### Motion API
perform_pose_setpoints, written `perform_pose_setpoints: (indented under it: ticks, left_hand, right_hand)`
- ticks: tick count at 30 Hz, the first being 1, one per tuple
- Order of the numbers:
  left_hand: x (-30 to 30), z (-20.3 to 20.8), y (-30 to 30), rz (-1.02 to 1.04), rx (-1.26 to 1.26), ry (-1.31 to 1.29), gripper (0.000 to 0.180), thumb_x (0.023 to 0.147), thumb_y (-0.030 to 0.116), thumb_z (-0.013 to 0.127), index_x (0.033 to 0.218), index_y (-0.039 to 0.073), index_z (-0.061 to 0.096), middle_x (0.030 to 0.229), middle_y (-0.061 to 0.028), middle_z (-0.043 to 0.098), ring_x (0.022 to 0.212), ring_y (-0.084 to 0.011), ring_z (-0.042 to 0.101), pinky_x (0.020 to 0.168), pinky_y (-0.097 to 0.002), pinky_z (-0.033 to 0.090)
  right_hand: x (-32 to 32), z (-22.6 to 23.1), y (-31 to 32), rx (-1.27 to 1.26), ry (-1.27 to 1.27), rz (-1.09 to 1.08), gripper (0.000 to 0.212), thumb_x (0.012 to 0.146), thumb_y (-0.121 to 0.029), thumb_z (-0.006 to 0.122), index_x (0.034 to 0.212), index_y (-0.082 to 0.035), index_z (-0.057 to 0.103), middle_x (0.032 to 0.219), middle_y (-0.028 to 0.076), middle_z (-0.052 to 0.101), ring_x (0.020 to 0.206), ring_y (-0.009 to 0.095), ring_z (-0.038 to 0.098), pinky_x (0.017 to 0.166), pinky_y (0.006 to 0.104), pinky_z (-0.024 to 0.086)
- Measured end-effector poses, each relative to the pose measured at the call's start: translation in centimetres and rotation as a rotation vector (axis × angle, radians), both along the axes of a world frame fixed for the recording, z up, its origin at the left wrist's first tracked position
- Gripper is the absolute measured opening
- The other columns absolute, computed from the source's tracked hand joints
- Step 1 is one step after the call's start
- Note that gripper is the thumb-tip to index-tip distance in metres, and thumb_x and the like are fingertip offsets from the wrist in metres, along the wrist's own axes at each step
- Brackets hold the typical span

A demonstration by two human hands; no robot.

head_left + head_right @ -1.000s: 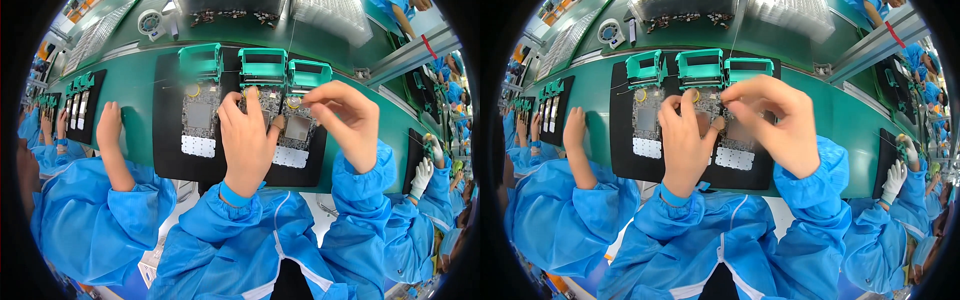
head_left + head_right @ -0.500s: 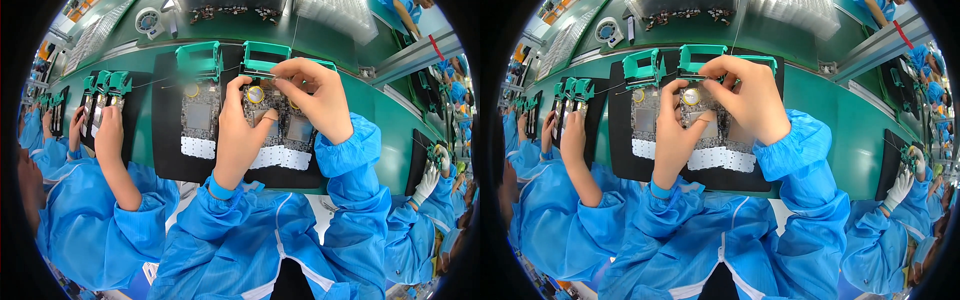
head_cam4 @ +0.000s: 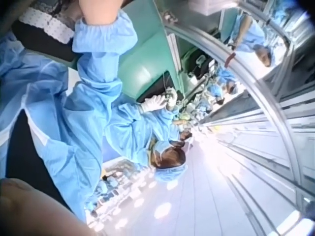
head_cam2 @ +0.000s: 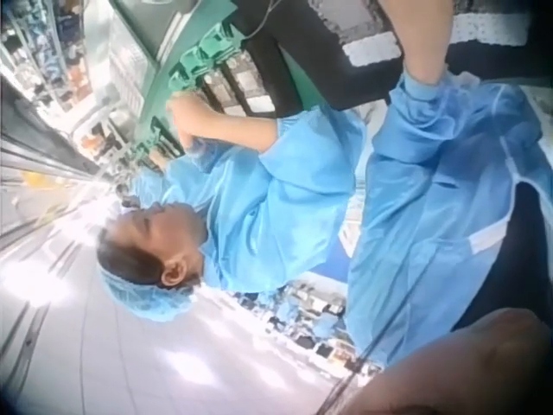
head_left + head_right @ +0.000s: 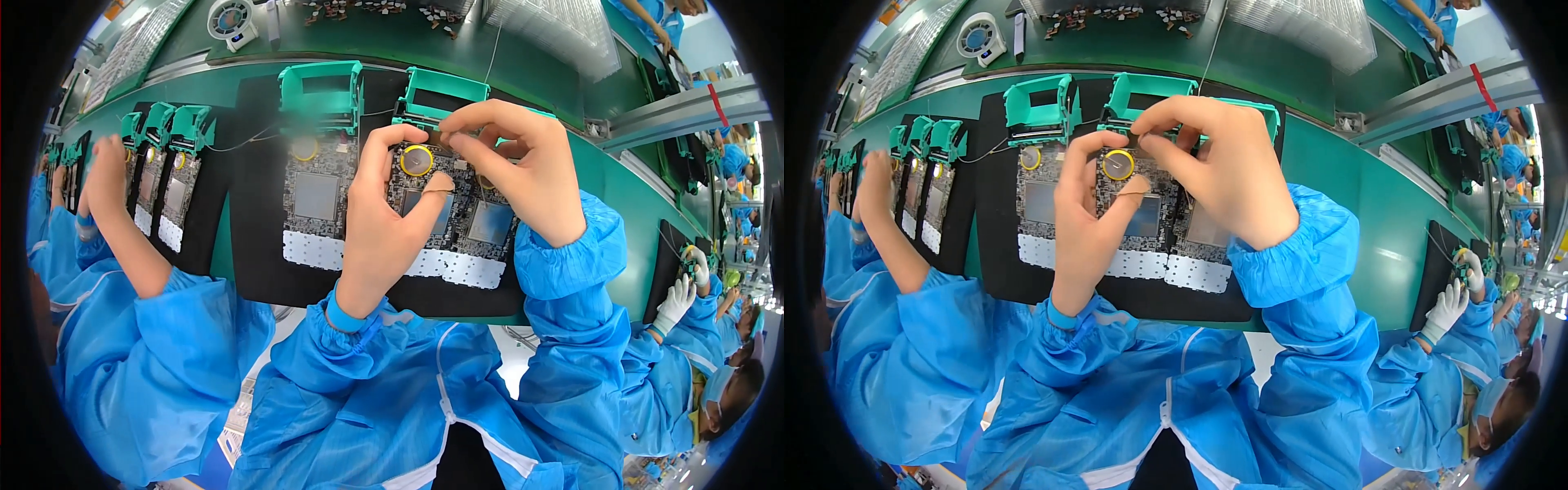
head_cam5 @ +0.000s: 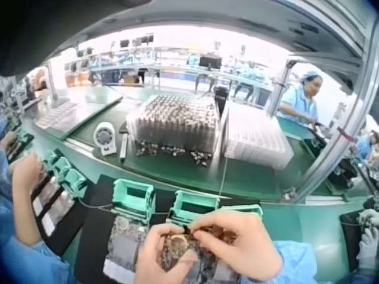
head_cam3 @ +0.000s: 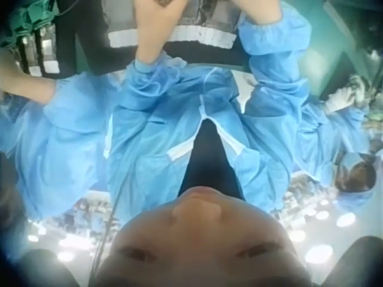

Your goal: The person assembles electronic components onto PCBs and connects wires to connectors, working by hand on a factory assembly line.

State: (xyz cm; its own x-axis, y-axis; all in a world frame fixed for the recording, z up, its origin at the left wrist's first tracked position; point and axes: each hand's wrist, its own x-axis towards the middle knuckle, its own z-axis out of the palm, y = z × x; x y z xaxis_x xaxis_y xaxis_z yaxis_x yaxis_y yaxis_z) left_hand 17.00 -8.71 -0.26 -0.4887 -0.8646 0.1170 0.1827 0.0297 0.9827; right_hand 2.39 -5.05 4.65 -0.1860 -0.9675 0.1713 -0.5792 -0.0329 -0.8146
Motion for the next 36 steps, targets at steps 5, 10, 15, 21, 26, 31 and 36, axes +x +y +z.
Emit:
perform_pose_setpoints:
  ticks: [5,10,15,21,26,31,36]
  left_hand:
    - [-0.1,0.8,0.3,0.003,0.008,0.001,0.032,0.077,0.0,0.06,0.106,0.003,0.047,0.093,-0.006,0.054,0.086,-0.0128,0.052,0.077,-0.026,0.042]
    - [-0.1,0.9,0.2,0.006,-0.019,0.01,0.031,0.078,0.001,0.06,0.106,0.002,0.048,0.094,-0.006,0.053,0.086,-0.0126,0.051,0.077,-0.0257,0.042]
    - [-0.1,1.0,0.3,0.007,-0.044,-0.006,0.03,0.079,0.001,0.059,0.106,0.002,0.048,0.093,-0.0057,0.053,0.085,-0.012,0.051,0.075,-0.0249,0.042]
    - [-0.1,1.1,0.4,0.014,-0.035,0.01,0.028,0.079,0.0,0.058,0.106,0.002,0.048,0.092,-0.0056,0.053,0.084,-0.0114,0.051,0.075,-0.0242,0.042]
    - [-0.3,1.6,0.4,0.025,-0.05,0.001,0.028,0.079,0.0,0.058,0.105,0.001,0.048,0.092,-0.0061,0.054,0.084,-0.0112,0.052,0.075,-0.024,0.043]
    - [-0.5,1.7,0.4,0.017,-0.021,0.006,0.028,0.079,-0.001,0.058,0.105,0.001,0.047,0.091,-0.0063,0.055,0.085,-0.011,0.053,0.075,-0.0243,0.043]
    - [-0.8,1.1,0.8,0.063,0.031,0.053,0.032,0.079,-0.003,0.058,0.108,0.001,0.044,0.088,-0.0063,0.056,0.081,-0.0092,0.053,0.072,-0.0226,0.044]
  right_hand:
    - [-0.1,0.4,0.3,0.003,0.028,-0.028,0.01,0.077,-0.003,0.063,0.087,-0.005,0.067,0.084,0.001,0.065,0.067,0.007,0.054,0.058,0.0217,0.048]
    - [-0.1,0.6,0.4,0.004,0.04,-0.029,0.011,0.077,-0.003,0.063,0.087,-0.005,0.067,0.083,0.0,0.064,0.068,0.007,0.055,0.06,0.0217,0.049]
    - [-0.2,0.6,0.4,-0.002,0.063,-0.032,0.011,0.077,-0.003,0.063,0.087,-0.005,0.067,0.082,0.0,0.064,0.068,0.006,0.055,0.059,0.0212,0.049]
    - [-0.1,0.6,0.4,-0.021,0.09,-0.044,0.011,0.078,-0.003,0.062,0.088,-0.004,0.067,0.082,0.001,0.065,0.067,0.006,0.055,0.059,0.0212,0.049]
    - [-0.3,1.0,0.5,-0.016,0.1,0.002,0.011,0.077,-0.001,0.063,0.088,-0.004,0.066,0.082,0.002,0.065,0.066,0.008,0.056,0.06,0.0214,0.049]
    - [-0.7,1.1,0.7,-0.081,0.166,0.087,0.014,0.076,0.001,0.064,0.089,-0.003,0.066,0.08,0.005,0.064,0.065,0.011,0.059,0.058,0.022,0.048]
    - [-0.2,1.4,1.0,-0.153,0.32,0.19,0.018,0.075,0.004,0.062,0.092,-0.003,0.066,0.08,0.009,0.063,0.067,0.016,0.062,0.056,0.0241,0.048]
